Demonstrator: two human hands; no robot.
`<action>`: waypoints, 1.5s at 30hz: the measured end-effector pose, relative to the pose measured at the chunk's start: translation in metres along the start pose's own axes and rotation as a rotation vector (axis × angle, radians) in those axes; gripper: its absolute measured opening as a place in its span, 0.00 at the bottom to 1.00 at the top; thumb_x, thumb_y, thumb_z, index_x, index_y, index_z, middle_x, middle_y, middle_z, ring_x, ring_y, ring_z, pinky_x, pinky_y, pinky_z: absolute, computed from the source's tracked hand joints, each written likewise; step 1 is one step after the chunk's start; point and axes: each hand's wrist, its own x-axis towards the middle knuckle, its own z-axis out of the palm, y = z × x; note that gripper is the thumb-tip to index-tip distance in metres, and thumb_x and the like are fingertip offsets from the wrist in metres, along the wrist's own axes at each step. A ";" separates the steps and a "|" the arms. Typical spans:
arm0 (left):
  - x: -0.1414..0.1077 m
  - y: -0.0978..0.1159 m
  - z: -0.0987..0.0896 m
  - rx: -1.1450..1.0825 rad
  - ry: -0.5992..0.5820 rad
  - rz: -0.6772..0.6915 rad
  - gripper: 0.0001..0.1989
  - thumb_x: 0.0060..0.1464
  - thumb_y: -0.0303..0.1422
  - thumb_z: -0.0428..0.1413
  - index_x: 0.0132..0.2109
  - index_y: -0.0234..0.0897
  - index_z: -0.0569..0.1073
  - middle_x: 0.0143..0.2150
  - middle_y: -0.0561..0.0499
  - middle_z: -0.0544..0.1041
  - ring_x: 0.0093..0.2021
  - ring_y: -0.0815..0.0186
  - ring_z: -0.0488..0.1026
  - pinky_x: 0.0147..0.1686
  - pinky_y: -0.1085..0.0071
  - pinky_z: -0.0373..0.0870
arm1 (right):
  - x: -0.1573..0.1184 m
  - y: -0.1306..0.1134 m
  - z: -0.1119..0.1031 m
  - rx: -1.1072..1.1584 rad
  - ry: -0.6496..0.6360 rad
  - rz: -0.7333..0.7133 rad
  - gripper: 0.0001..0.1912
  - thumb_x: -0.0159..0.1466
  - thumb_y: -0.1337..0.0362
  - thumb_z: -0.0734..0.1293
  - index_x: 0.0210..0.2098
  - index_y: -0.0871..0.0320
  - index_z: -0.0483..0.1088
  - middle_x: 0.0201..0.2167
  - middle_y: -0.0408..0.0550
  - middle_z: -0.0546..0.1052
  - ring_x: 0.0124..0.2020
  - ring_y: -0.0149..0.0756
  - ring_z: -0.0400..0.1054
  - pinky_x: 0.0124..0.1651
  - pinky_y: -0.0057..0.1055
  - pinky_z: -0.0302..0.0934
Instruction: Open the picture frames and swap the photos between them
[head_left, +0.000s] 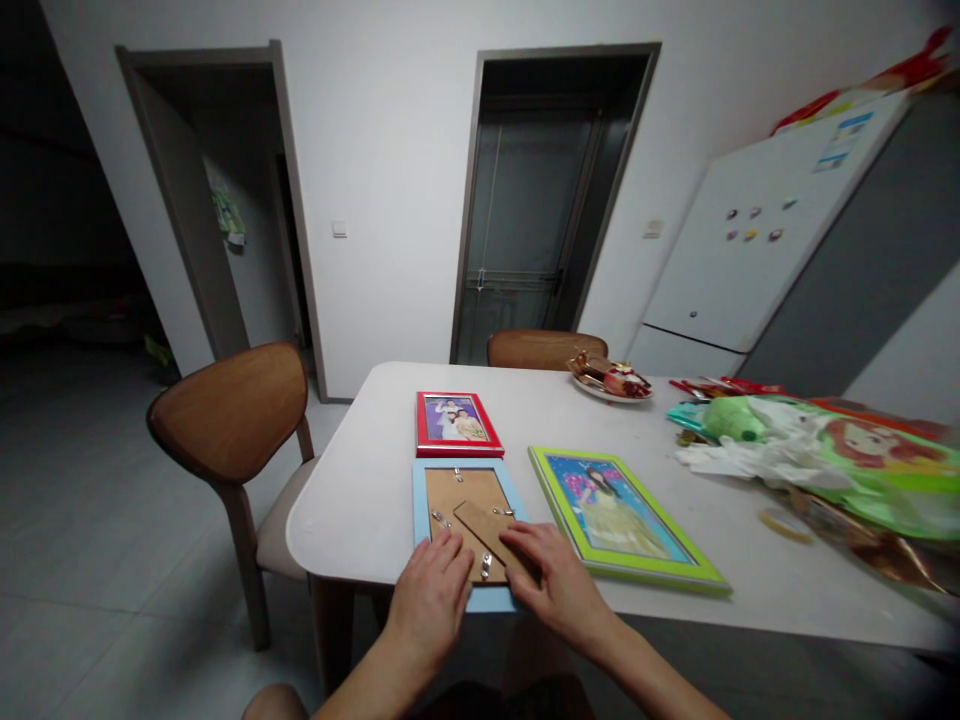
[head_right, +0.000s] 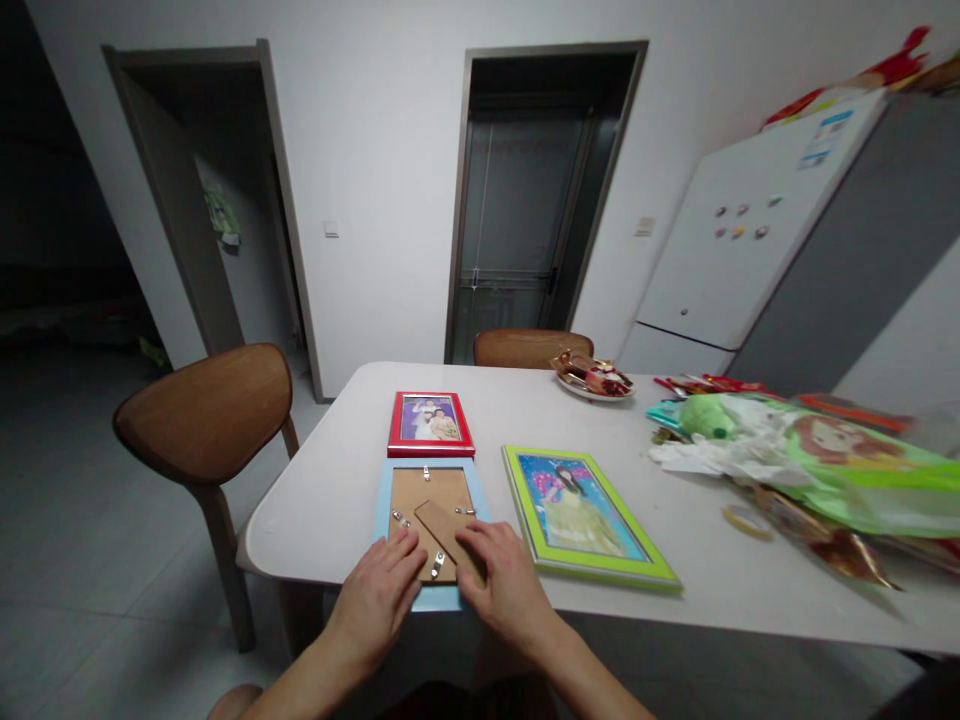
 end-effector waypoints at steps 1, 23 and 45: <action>0.000 0.000 -0.002 -0.028 -0.025 -0.018 0.12 0.53 0.28 0.46 0.44 0.37 0.68 0.48 0.45 0.70 0.49 0.59 0.65 0.47 0.57 0.63 | 0.000 0.000 0.002 -0.018 0.002 -0.009 0.16 0.52 0.66 0.60 0.40 0.60 0.68 0.40 0.54 0.70 0.42 0.40 0.61 0.45 0.39 0.56; -0.010 -0.011 -0.021 -0.189 -0.221 -0.077 0.12 0.43 0.32 0.57 0.37 0.36 0.65 0.52 0.45 0.66 0.54 0.61 0.59 0.55 0.54 0.48 | 0.055 0.024 0.010 -0.205 -0.101 0.120 0.10 0.55 0.69 0.58 0.29 0.59 0.71 0.30 0.49 0.66 0.34 0.34 0.59 0.39 0.27 0.52; -0.017 -0.022 -0.020 -0.187 -0.176 -0.034 0.21 0.43 0.31 0.55 0.46 0.34 0.62 0.50 0.42 0.67 0.53 0.58 0.61 0.53 0.51 0.50 | 0.078 -0.043 0.046 -0.101 -0.205 -0.156 0.13 0.59 0.61 0.57 0.31 0.54 0.73 0.28 0.47 0.69 0.34 0.33 0.59 0.36 0.29 0.49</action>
